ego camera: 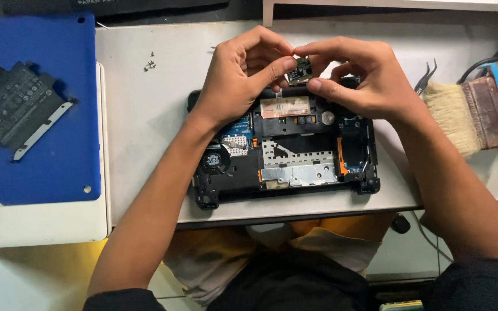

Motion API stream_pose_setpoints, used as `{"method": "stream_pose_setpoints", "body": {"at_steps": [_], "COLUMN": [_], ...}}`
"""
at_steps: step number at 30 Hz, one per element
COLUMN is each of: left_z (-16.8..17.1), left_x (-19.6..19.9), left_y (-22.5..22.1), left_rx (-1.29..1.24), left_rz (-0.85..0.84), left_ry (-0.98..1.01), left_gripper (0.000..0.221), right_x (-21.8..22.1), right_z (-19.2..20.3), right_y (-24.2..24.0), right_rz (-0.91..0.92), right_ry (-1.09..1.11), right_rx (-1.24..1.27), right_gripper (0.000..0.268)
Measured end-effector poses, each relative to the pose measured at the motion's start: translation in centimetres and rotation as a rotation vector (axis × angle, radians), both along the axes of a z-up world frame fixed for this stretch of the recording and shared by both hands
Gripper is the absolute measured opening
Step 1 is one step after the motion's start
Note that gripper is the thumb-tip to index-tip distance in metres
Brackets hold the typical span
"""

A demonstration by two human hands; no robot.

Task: A person is performing maintenance on a laptop, including unscrewing the bottom panel, cleaning internal components with a brush, and adjusting internal parts.

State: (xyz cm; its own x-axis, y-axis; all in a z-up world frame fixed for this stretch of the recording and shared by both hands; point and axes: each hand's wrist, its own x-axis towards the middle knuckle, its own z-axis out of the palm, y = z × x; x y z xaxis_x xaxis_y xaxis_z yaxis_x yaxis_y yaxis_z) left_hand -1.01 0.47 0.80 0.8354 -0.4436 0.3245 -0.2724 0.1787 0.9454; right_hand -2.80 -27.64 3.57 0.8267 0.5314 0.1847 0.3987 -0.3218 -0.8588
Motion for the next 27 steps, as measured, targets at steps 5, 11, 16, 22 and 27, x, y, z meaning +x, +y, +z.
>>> {"method": "stream_pose_setpoints", "body": {"at_steps": [5,11,16,22,27], "left_z": [0.4,-0.5,-2.9,-1.5,-0.5], "left_x": [-0.1,0.1,0.3,-0.4,0.1], "left_y": [0.0,-0.7,-1.9,-0.5,2.0], "left_rx": [-0.046,0.075,0.615,0.831,0.973], "left_rz": [-0.082,-0.054,0.053,0.014,0.113], "left_ry": [0.063,-0.113,-0.547,-0.511,-0.57], "left_gripper": [0.027,0.02,0.062,0.079,0.078], "right_x": [0.4,0.2,1.9,2.2,1.2], "right_z": [-0.1,0.1,-0.9,-0.7,0.8], "right_y": [-1.0,-1.7,-5.4,-5.1,-4.4], "right_rz": [0.043,-0.036,-0.103,-0.127,-0.045], "right_ry": [-0.068,-0.085,-0.099,-0.058,0.035], "right_rx": [-0.03,0.078,0.258,0.114,0.096], "right_gripper": [0.042,0.017,0.015,0.044,0.044]}}
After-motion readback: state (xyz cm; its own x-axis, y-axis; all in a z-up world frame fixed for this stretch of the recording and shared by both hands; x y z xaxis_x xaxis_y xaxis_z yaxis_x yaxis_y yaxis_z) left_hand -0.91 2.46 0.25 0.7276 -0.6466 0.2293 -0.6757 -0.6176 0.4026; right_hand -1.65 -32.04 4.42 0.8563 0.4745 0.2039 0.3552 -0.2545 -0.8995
